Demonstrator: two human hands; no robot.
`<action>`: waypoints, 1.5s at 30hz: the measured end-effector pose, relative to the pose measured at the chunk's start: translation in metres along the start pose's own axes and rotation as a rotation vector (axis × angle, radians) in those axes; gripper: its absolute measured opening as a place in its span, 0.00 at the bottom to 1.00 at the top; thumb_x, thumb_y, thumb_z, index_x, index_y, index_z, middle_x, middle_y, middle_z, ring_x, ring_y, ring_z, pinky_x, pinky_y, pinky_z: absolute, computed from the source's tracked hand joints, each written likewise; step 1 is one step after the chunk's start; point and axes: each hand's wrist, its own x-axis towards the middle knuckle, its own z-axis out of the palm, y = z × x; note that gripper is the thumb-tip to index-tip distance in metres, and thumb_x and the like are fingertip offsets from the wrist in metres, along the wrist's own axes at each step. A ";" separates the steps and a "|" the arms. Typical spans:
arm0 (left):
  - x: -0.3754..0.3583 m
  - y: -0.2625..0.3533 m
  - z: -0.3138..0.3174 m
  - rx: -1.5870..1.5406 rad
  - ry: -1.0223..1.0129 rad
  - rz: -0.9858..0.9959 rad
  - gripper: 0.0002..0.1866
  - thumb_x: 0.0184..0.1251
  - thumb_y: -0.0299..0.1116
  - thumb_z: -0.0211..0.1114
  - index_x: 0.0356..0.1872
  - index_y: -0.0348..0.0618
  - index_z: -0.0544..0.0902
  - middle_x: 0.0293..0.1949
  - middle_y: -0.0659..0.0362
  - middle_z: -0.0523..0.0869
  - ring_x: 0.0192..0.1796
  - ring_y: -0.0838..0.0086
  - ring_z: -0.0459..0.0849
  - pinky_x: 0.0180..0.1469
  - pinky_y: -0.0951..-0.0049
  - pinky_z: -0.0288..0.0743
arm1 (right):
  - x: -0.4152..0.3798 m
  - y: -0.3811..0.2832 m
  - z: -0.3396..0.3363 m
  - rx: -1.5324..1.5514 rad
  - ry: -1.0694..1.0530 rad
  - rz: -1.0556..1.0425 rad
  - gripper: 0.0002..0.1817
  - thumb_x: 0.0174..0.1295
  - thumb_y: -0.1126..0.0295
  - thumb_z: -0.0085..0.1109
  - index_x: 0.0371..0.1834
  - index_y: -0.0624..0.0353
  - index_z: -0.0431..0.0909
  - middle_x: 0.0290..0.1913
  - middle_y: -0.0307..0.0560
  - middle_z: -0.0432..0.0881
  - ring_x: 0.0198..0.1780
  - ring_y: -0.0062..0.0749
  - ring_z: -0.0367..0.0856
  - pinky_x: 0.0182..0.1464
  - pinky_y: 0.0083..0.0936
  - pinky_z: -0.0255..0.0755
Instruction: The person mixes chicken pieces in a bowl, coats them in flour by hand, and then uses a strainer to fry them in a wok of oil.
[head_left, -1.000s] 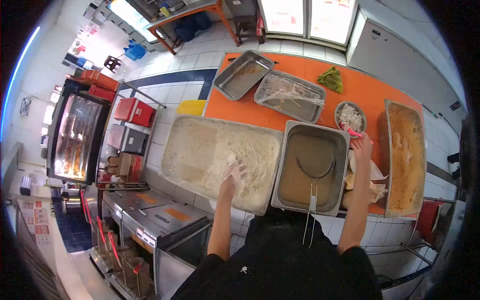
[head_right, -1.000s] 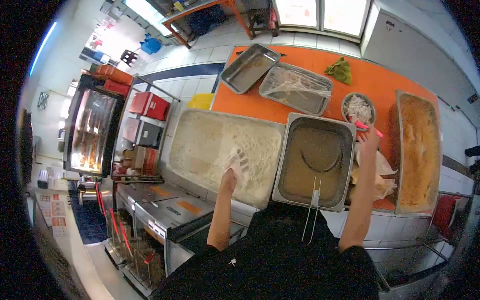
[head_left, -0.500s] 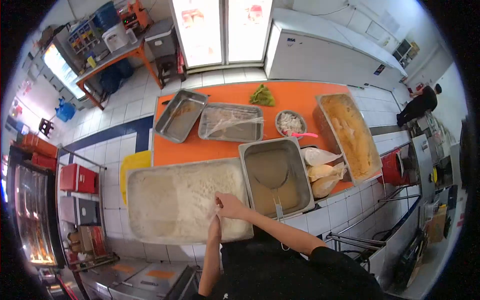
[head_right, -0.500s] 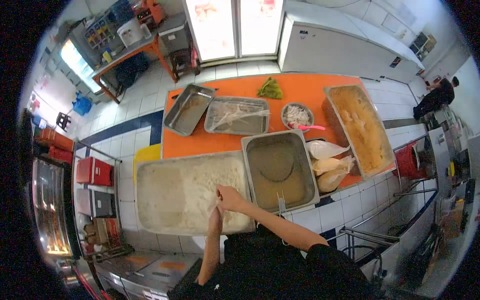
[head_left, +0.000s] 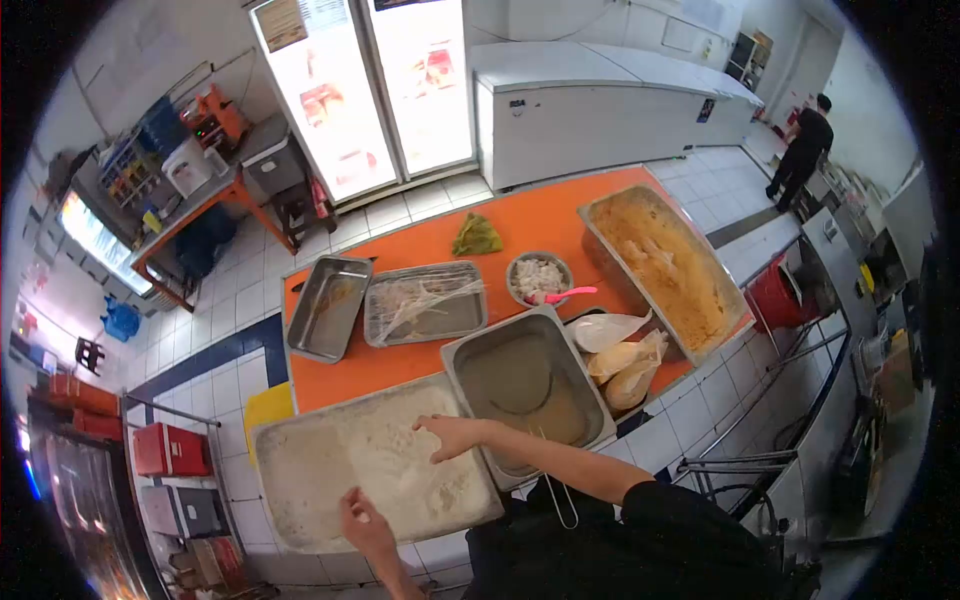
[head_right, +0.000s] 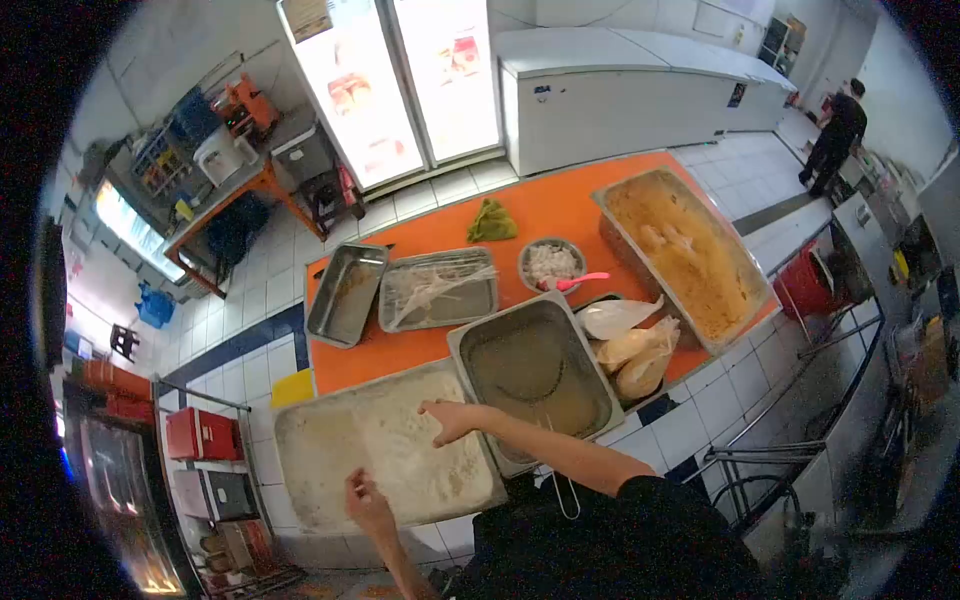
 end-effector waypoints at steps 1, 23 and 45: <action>0.003 0.006 0.004 0.007 -0.006 0.010 0.12 0.68 0.24 0.58 0.50 0.37 0.80 0.43 0.51 0.85 0.41 0.64 0.84 0.37 0.66 0.78 | -0.024 -0.020 -0.023 0.064 -0.020 0.060 0.38 0.53 0.60 0.69 0.66 0.59 0.62 0.56 0.64 0.74 0.45 0.46 0.82 0.50 0.35 0.77; 0.021 0.319 0.508 0.599 -0.859 0.945 0.15 0.63 0.41 0.57 0.42 0.41 0.82 0.35 0.47 0.87 0.42 0.49 0.85 0.46 0.50 0.76 | -0.436 0.034 -0.205 0.883 0.842 0.428 0.12 0.68 0.71 0.55 0.51 0.63 0.74 0.39 0.43 0.82 0.36 0.22 0.79 0.37 0.19 0.72; 0.117 0.292 0.427 0.744 -0.887 0.666 0.18 0.57 0.44 0.63 0.46 0.49 0.85 0.41 0.49 0.88 0.47 0.57 0.86 0.53 0.58 0.78 | -0.271 0.117 -0.314 0.498 0.794 0.396 0.09 0.71 0.68 0.51 0.45 0.63 0.75 0.33 0.42 0.80 0.30 0.21 0.77 0.35 0.22 0.74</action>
